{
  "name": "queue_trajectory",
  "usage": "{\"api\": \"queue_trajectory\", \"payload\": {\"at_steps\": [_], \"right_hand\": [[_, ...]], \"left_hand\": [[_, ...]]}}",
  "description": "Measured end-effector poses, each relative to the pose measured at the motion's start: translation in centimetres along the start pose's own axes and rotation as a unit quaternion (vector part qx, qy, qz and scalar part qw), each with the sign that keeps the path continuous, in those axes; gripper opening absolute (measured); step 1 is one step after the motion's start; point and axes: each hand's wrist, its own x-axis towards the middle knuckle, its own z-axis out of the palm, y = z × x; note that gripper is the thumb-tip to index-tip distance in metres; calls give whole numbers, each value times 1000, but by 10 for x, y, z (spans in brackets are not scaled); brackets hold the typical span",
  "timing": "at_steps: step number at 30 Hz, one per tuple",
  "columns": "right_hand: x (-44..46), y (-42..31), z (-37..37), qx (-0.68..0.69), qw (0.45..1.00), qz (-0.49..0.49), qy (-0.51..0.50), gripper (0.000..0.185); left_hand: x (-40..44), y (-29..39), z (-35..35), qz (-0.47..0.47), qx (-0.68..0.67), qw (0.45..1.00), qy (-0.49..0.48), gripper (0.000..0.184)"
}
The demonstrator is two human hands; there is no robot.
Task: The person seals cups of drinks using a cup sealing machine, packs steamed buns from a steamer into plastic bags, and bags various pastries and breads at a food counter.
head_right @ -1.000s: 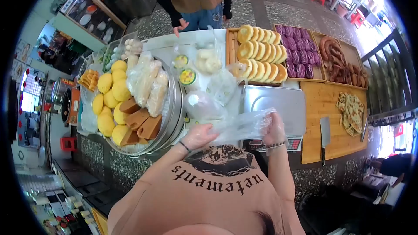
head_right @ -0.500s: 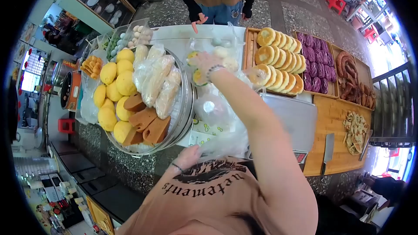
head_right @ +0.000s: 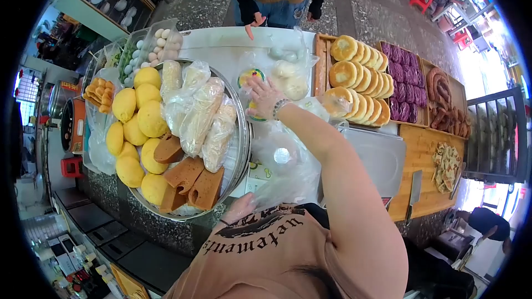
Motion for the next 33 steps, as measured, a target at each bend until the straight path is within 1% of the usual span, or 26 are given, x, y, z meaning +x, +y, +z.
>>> {"api": "queue_trajectory", "payload": {"at_steps": [2, 9, 11, 12, 14, 15, 16, 18, 19, 20, 21, 22, 23, 24, 26, 27, 28, 30, 31, 32, 33], "right_hand": [[0, 2, 1, -19, 1000, -2, 10, 77], [-1, 4, 9, -11, 1000, 0, 17, 78], [-4, 1, 9, 5, 984, -30, 177, 67], [-2, 6, 5, 4, 984, -28, 178, 67], [4, 17, -34, 175, 979, 23, 99, 48], [11, 33, -33, 210, 956, 123, 162, 38], [19, 56, -29, 243, 918, 223, 223, 30], [44, 123, -6, 274, 872, 315, 255, 30], [42, 125, -20, 240, 881, 378, 156, 35], [40, 126, -38, 201, 876, 435, 56, 43], [51, 147, -22, 201, 877, 432, 56, 43], [68, 176, 0, 202, 885, 420, 11, 52], [75, 186, 7, 203, 889, 409, -38, 62], [80, 192, 17, 202, 889, 409, -42, 62], [84, 178, 7, 180, 882, 434, -31, 73], [92, 179, 16, 181, 882, 434, -34, 73], [103, 182, 24, 174, 878, 444, -47, 76], [124, 182, 31, 168, 875, 450, -61, 78], [132, 182, 28, 131, 895, 415, -97, 77], [139, 179, 28, 94, 912, 377, -134, 76], [146, 176, 33, 95, 911, 378, -136, 76]], "left_hand": [[5, -2, -3, -1, 17, 1000, 2, 28], [9, 1, -6, 0, 7, 1000, -19, 29], [7, 5, -7, -5, 7, 1000, -21, 30], [7, 5, -7, -4, 8, 1000, -21, 30], [7, 3, -6, -12, 31, 999, -32, 31], [7, -2, -1, -12, 27, 999, -31, 31], [6, -12, 5, -21, 24, 999, -23, 31], [11, -26, 13, -28, 25, 999, -12, 32], [10, -34, 18, -59, 42, 996, -45, 34], [11, -33, 17, -91, 59, 991, -78, 35], [8, -33, 15, -94, 41, 990, -97, 37], [12, -73, 37, -43, -16, 996, -73, 38], [8, -55, 27, -73, -26, 994, -77, 37], [0, -36, 18, -105, -37, 990, -82, 36], [-4, -31, 14, -122, -49, 988, -85, 36], [-4, -34, 14, -137, -58, 985, -85, 35], [-1, -47, 18, -137, -58, 985, -86, 35], [4, -78, 33, -147, -121, 976, -110, 34], [1, -76, 31, -81, -103, 988, -79, 33], [2, -75, 28, -83, -103, 988, -81, 33], [3, -73, 26, -104, -132, 982, -91, 32]]}}
